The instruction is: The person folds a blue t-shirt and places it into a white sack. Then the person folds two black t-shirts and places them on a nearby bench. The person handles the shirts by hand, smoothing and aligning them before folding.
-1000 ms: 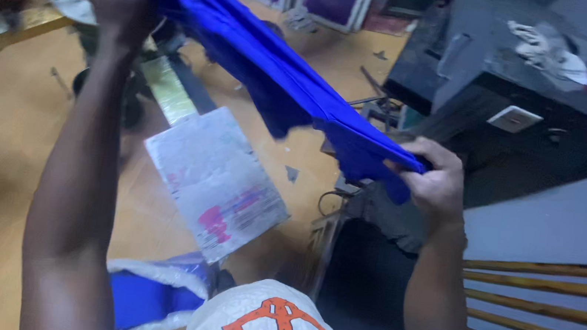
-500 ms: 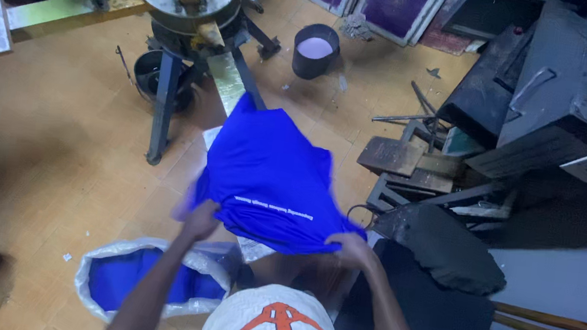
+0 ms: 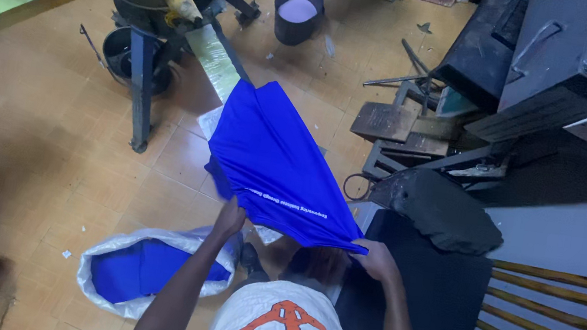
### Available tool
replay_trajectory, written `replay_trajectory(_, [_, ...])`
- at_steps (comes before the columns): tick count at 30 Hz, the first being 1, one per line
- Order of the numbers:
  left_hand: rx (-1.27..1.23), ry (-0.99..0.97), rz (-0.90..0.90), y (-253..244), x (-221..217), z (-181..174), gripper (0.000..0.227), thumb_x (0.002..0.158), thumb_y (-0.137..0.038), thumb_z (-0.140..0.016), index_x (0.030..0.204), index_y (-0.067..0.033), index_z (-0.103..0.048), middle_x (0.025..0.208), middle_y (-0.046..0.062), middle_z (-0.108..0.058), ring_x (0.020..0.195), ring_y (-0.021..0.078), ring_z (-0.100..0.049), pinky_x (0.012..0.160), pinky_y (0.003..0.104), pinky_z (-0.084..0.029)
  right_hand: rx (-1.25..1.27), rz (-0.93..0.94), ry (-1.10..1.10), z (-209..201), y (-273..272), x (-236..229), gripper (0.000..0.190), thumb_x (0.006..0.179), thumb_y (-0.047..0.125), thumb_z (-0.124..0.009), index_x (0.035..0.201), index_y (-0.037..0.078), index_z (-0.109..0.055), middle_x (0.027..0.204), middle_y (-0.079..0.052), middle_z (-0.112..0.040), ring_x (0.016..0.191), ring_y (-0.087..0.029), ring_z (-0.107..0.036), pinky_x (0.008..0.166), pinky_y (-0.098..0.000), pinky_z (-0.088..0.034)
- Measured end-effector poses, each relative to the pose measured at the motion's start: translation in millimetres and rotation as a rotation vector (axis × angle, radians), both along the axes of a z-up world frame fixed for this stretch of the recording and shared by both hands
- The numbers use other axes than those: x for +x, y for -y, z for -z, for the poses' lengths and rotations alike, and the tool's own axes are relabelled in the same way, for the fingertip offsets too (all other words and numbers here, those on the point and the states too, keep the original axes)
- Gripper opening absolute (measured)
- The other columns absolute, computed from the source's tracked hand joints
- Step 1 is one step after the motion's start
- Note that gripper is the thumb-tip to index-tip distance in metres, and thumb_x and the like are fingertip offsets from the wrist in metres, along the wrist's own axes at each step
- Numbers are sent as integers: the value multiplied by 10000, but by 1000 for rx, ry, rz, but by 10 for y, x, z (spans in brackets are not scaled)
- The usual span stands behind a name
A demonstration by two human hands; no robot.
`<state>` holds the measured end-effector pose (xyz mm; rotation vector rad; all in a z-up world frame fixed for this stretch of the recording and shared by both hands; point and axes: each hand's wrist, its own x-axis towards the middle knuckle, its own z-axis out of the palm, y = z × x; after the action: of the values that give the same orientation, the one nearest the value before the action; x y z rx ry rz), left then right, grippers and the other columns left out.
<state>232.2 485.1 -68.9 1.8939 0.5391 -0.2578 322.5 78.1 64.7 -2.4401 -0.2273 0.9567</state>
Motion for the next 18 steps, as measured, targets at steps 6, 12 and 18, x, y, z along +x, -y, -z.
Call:
replay_trajectory(6, [-115,-128,-62,330,437,-273,363,910,-159,-405,1233,-16,-487,1258,369,-609,1286,551,-525,1112,617,-384,41,30,49,-133,-221,-40,280,880,276,-736,1149,298,-811,1198,-39,-781,1187,-351,-676,1028,-470,-522])
replay_trajectory(12, [-202,-46,-69,620,889,-7,387,873,-205,-469,1155,-13,-652,1149,310,-675,1177,509,-608,1008,612,-458,215,80,142,-486,-451,-34,274,886,294,-754,1114,156,-816,1113,-173,-780,1095,-446,-681,931,-498,-552])
replay_trajectory(18, [-31,-104,127,762,1287,-86,440,940,-266,-418,997,19,-748,1086,275,-711,1126,486,-637,927,619,-469,269,122,177,-841,-441,85,231,893,339,-754,1057,200,-840,1035,-113,-811,1061,-362,-723,863,-449,-589])
